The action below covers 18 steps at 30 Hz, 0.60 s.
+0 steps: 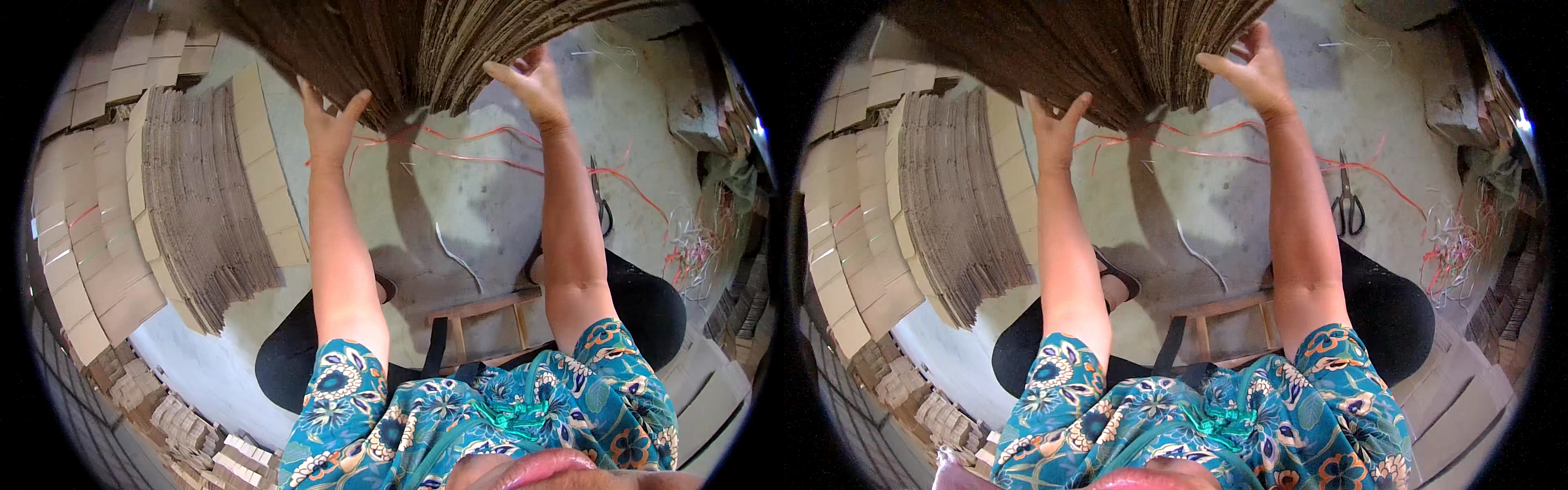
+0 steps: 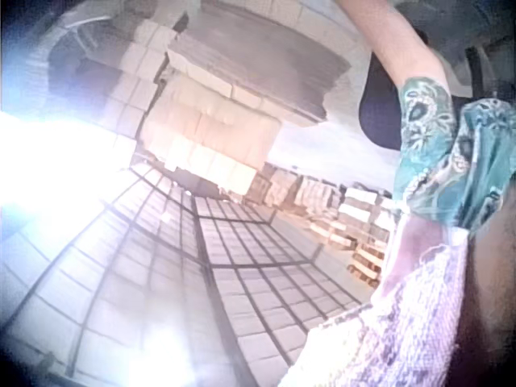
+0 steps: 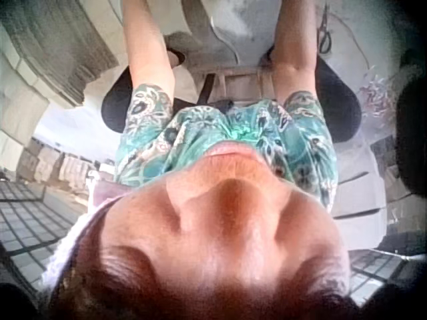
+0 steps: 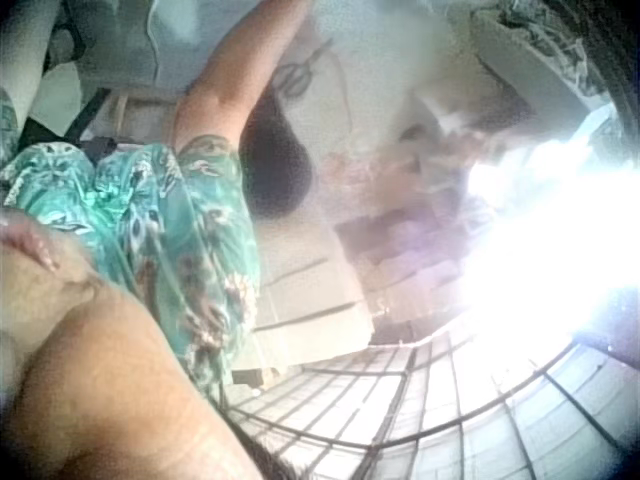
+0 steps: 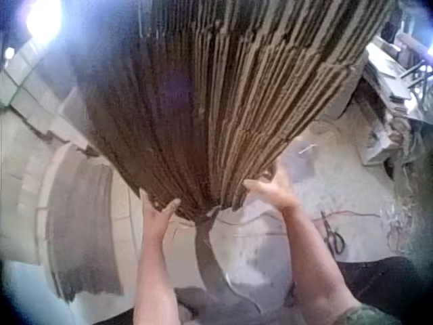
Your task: The person gathers and aligns stacks of flat cardboard pieces, then wraps and ties them with white and red plastic ties. The person uses scissors to cut the ties and places the finished bundles aside.
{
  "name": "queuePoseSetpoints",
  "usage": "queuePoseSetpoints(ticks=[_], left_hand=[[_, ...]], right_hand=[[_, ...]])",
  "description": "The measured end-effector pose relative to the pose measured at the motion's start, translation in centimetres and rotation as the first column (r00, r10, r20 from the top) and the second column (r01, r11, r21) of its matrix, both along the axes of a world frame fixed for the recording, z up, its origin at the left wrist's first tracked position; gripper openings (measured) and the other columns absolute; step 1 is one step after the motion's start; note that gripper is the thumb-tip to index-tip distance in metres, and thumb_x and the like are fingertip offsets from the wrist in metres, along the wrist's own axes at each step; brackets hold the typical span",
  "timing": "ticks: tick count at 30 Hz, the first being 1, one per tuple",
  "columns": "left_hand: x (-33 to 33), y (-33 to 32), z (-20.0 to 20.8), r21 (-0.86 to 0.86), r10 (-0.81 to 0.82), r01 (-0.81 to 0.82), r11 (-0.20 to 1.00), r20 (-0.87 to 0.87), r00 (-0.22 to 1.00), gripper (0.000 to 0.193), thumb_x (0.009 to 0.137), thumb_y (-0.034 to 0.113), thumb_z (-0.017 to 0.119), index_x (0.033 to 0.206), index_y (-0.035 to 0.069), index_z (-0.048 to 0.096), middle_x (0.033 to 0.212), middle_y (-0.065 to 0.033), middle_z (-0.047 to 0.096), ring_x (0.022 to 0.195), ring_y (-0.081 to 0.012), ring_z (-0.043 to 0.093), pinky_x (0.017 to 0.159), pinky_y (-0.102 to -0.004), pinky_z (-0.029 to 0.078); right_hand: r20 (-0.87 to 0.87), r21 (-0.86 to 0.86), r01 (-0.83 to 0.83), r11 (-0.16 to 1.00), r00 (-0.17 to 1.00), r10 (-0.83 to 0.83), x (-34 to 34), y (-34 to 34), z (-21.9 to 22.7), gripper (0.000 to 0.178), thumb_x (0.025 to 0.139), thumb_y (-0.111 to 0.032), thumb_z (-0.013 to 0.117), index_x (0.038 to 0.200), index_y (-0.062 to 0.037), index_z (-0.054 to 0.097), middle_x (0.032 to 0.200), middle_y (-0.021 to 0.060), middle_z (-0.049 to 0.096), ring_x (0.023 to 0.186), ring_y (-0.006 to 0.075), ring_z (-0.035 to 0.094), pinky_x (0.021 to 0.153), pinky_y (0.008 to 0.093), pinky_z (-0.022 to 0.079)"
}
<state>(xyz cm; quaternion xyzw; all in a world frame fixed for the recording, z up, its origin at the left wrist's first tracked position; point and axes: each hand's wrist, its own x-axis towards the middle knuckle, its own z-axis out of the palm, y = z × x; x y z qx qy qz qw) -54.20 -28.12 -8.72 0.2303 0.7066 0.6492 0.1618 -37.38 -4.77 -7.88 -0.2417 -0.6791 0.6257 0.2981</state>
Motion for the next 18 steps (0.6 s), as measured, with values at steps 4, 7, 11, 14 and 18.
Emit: queuePoseSetpoints(ticks=[4,7,11,14,18], left_hand=[[-1.6,1.3,1.3,-0.039,0.015,-0.022,0.999,-0.161,0.987,0.077,0.069,0.011,0.077,0.128,-0.002,0.03,0.125,-0.0167,0.046,0.111,-0.0241,0.049,0.09,-0.0334,0.046],[-2.6,0.7,1.0,-0.077,-0.036,0.026,0.997,-0.121,0.992,0.074,0.07,0.01,0.077,0.127,-0.001,0.032,0.123,-0.0167,0.047,0.106,-0.024,0.052,0.087,-0.0329,0.046],[-2.8,0.8,1.1,-0.003,-0.034,0.034,0.999,-0.092,0.995,0.062,0.069,0.006,0.075,0.121,-0.002,0.041,0.116,-0.0152,0.054,0.098,-0.0224,0.055,0.084,-0.0315,0.047],[-2.8,0.6,1.2,-0.04,0.033,-0.038,0.999,-0.116,0.993,0.044,0.071,0.009,0.074,0.108,-0.005,0.054,0.1,-0.0111,0.062,0.093,-0.0202,0.058,0.082,-0.0305,0.046],[-2.6,0.1,2.9,-0.106,0.017,-0.031,0.994,-0.133,0.991,0.042,0.071,0.008,0.072,0.107,-0.004,0.055,0.101,-0.0103,0.062,0.092,-0.0204,0.058,0.082,-0.0307,0.045]], right_hand=[[0.133,-0.023,-0.025,0.999,0.991,0.028,-0.4,1.2,0.6,0.079,0.059,-0.014,0.084,0.125,-0.0037,0.04,0.115,0.0093,0.057,0.104,0.0232,0.056,0.091,0.0356,0.044],[0.072,0.161,-0.106,0.981,0.993,0.095,-1.5,-0.4,3.0,0.042,0.067,-0.011,0.076,0.104,0.0003,0.06,0.098,0.0069,0.064,0.088,0.0153,0.058,0.076,0.03,0.048],[0.115,0.225,-0.179,0.958,0.981,0.156,-1.9,-0.9,4.0,0.042,0.068,-0.009,0.075,0.105,0.0015,0.059,0.097,0.0071,0.064,0.085,0.0151,0.059,0.07,0.0286,0.05],[0.244,0.173,-0.088,0.981,0.969,0.044,-2.1,-1.0,2.6,0.039,0.069,-0.007,0.073,0.104,0.0012,0.059,0.096,0.0069,0.064,0.086,0.015,0.059,0.074,0.0296,0.049],[0.059,0.332,-0.151,0.931,0.988,0.139,-1.8,0.1,3.9,0.046,0.072,-0.006,0.068,0.115,0.0006,0.053,0.102,0.0069,0.061,0.094,0.0159,0.056,0.083,0.0306,0.046]])
